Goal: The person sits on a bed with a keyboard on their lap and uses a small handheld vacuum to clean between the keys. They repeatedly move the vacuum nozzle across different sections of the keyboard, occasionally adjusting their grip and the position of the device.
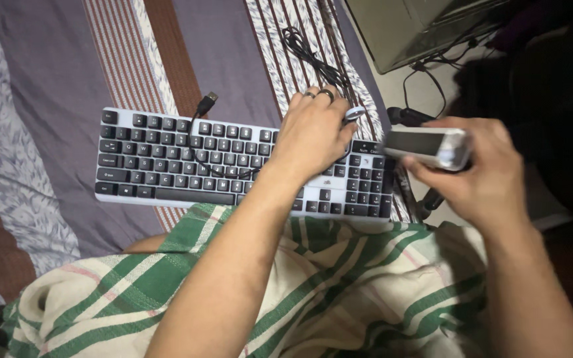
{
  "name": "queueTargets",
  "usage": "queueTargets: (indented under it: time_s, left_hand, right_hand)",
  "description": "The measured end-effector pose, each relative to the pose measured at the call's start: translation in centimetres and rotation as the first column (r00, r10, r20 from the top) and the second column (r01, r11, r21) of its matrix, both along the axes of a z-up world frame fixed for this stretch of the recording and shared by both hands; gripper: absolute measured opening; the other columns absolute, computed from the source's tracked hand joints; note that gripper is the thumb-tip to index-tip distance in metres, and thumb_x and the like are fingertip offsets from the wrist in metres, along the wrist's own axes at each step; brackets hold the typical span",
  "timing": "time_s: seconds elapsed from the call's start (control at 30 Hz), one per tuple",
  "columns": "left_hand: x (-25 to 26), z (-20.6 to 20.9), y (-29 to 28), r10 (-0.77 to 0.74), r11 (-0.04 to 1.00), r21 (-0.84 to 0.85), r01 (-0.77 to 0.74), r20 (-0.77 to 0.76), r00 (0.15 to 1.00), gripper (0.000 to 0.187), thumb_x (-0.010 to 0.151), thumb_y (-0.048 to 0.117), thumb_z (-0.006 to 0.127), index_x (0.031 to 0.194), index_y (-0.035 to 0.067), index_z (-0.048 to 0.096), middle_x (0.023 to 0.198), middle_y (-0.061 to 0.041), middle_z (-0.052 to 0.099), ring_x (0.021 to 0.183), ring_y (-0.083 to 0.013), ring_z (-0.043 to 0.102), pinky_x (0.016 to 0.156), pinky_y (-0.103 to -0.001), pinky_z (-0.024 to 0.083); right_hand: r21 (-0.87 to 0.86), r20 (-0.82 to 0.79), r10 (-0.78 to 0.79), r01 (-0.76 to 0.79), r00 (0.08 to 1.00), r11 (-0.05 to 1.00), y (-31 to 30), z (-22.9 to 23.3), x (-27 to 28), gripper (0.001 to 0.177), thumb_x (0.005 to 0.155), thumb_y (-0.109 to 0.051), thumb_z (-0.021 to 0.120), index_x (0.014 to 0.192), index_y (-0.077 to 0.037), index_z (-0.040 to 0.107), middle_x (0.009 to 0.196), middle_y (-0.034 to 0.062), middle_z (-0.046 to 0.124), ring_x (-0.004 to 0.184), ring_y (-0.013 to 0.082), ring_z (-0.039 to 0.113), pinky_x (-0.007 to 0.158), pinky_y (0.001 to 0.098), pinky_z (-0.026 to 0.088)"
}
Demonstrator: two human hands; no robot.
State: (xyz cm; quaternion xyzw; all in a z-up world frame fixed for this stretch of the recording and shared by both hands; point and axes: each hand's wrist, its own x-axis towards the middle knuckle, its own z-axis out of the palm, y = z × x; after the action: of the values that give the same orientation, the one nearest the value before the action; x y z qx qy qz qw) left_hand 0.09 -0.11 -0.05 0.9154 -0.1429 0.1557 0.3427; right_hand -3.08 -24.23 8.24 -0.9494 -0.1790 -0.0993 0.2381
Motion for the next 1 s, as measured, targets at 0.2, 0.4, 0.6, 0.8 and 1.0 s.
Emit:
queueTargets:
  time_s: [0.2,0.4,0.6,0.8,1.0]
  left_hand:
    - [-0.2,0.3,-0.3,-0.038,0.999,-0.031,0.037,-0.057,0.998,0.03,0.086,0.028,0.075,0.103,0.003,0.073,0.108,-0.016,0.068,0.109,-0.0342,0.061,0.096,-0.047,0.042]
    - [-0.3,0.4,-0.5,-0.036,0.998,-0.058,0.033,-0.046,0.998,0.031,0.087,0.028,0.075,0.105,0.004,0.073,0.107,-0.015,0.068,0.11,-0.0336,0.061,0.096,-0.046,0.043]
    - [-0.3,0.4,-0.5,-0.035,0.998,-0.054,0.034,-0.022,0.999,0.031,0.087,0.028,0.074,0.105,0.004,0.073,0.108,-0.015,0.068,0.11,-0.0342,0.061,0.096,-0.047,0.044]
    - [-0.2,0.1,-0.6,-0.033,0.998,-0.051,0.031,-0.031,0.999,0.03,0.088,0.028,0.074,0.106,0.005,0.074,0.109,-0.014,0.068,0.109,-0.0347,0.061,0.098,-0.047,0.043]
    - [-0.2,0.1,-0.6,-0.023,0.997,-0.078,0.023,-0.003,1.0,0.032,0.086,0.029,0.074,0.107,0.004,0.073,0.109,-0.013,0.068,0.11,-0.0343,0.061,0.097,-0.046,0.044]
  right_hand:
    - [0.137,-0.009,-0.034,0.035,0.999,0.99,-0.7,0.3,-1.5,0.048,0.082,-0.031,0.094,0.118,-0.008,0.071,0.117,0.0092,0.068,0.108,0.0208,0.07,0.09,0.0336,0.06]
    - [0.023,0.067,0.154,-0.156,0.986,0.988,1.9,-0.2,-2.3,0.052,0.073,-0.026,0.095,0.115,-0.007,0.071,0.113,0.0073,0.072,0.108,0.0254,0.066,0.093,0.038,0.056]
    - [-0.055,0.169,0.212,-0.206,0.962,0.977,1.9,-0.3,-1.9,0.049,0.08,-0.025,0.095,0.12,-0.009,0.07,0.113,0.0052,0.072,0.106,0.0237,0.065,0.094,0.038,0.054]
    - [0.015,0.123,0.047,-0.049,0.991,0.999,1.5,0.4,-2.4,0.049,0.081,-0.032,0.094,0.115,-0.008,0.068,0.113,0.0062,0.069,0.106,0.0238,0.064,0.09,0.034,0.055]
    - [-0.011,0.159,0.223,-0.224,0.962,0.974,2.6,-0.8,-2.8,0.047,0.083,-0.029,0.092,0.118,-0.008,0.068,0.115,0.0059,0.072,0.105,0.0242,0.065,0.092,0.0364,0.052]
